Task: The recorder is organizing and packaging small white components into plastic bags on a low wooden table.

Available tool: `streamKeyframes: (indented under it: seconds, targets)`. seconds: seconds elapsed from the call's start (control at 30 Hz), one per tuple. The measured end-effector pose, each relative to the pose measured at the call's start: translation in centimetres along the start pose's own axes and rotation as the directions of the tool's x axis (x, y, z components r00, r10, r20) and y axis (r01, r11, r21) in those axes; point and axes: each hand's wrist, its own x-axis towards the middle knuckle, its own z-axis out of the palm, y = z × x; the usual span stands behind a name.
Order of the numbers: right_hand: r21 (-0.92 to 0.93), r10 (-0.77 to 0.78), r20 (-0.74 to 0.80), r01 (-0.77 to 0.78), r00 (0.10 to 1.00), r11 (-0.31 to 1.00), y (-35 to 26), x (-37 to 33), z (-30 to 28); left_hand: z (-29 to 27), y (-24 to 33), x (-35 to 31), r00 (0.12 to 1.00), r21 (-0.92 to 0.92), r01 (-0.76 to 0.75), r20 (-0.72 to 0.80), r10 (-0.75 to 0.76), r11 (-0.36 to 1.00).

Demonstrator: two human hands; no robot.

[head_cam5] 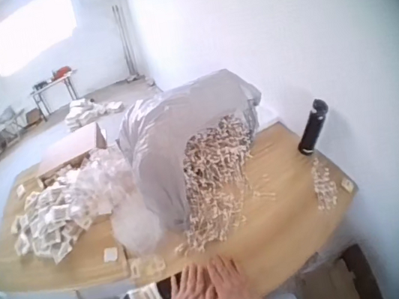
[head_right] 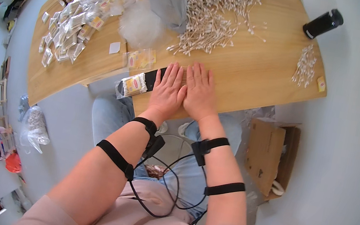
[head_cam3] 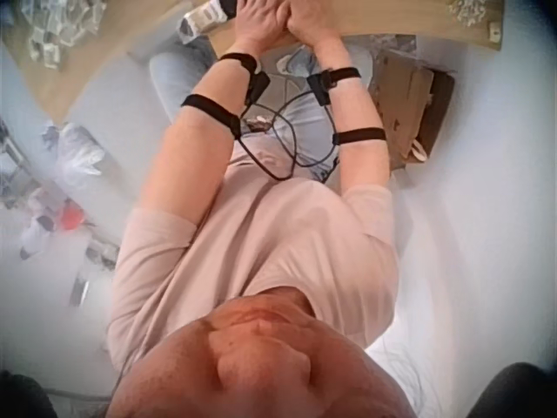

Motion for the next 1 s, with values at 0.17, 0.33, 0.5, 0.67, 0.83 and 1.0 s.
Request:
streamKeyframes:
  seconds: [0.17,0.33,0.5,0.67,0.83,1.0]
  targets:
    - [0.314,0.119,-0.182,-0.057,0.976,0.948,0.0,1.1,-1.7,0.0,0.0,0.0,1.0,0.056,0.004,0.029,-0.006,0.998]
    - [0.437,-0.131,-0.029,0.13,0.991,0.89,-2.7,3.8,-2.8,-4.4,3.1,1.5,0.934,0.285,-0.1,0.358,-0.009,0.953]
    - [0.315,-0.424,0.123,0.37,0.897,0.874,-4.9,6.4,-0.5,-1.6,0.9,0.6,0.998,0.241,-0.04,0.047,0.029,0.97]
    - [0.263,-0.471,0.132,0.427,0.872,0.865,-4.2,6.4,1.1,-0.6,0.3,0.0,0.996,0.055,0.008,0.087,-0.013,0.998]
    - [0.255,-0.473,0.134,0.431,0.871,0.866,-4.4,6.5,1.0,-0.3,0.1,0.0,0.996,0.123,-0.002,0.086,-0.009,0.992]
    - [0.257,-0.485,0.121,0.444,0.866,0.858,-4.4,6.6,1.0,-0.1,0.3,0.1,0.997,0.187,-0.016,0.078,0.001,0.982]
